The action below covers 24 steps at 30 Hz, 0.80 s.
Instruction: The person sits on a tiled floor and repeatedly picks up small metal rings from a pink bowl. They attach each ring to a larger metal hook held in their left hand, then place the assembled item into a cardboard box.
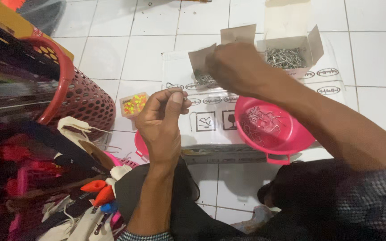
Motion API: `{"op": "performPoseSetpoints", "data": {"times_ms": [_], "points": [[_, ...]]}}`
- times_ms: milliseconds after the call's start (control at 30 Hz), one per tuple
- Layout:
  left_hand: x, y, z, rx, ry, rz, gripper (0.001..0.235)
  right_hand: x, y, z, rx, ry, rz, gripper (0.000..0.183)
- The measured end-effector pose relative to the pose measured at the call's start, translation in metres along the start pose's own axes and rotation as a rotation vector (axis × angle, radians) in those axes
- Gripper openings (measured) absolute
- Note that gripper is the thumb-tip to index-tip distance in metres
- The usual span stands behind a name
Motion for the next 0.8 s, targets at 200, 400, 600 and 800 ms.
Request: {"op": "performPoseSetpoints", "data": {"times_ms": [200,400,600,800], "points": [[0.0,0.01,0.009,-0.089,-0.035,-0.015,0.016,0.013,0.094,-0.077,-0.155,-0.352,0.0,0.034],[-0.029,0.019,0.025,-0.21,-0.01,0.067,0.017,0.009,0.132,-0.044,-0.575,-0.089,0.162,0.02],[-0.031,0.024,0.042,-0.252,-0.072,0.075,0.016,0.031,0.136,0.044,-0.429,-0.097,0.081,0.018],[-0.034,0.026,0.05,-0.316,-0.117,0.057,0.017,0.038,0.138,0.051,-0.399,-0.207,0.045,0.021]]}}
Point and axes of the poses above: each hand's wrist, its own y-axis away from the middle knuckle, its own z-axis out of the palm, x = y × z, the point moved 1 cm from there along -y, towards the middle knuckle, and after that the axes turned 4 degrees about z, right-handed, at the moved point
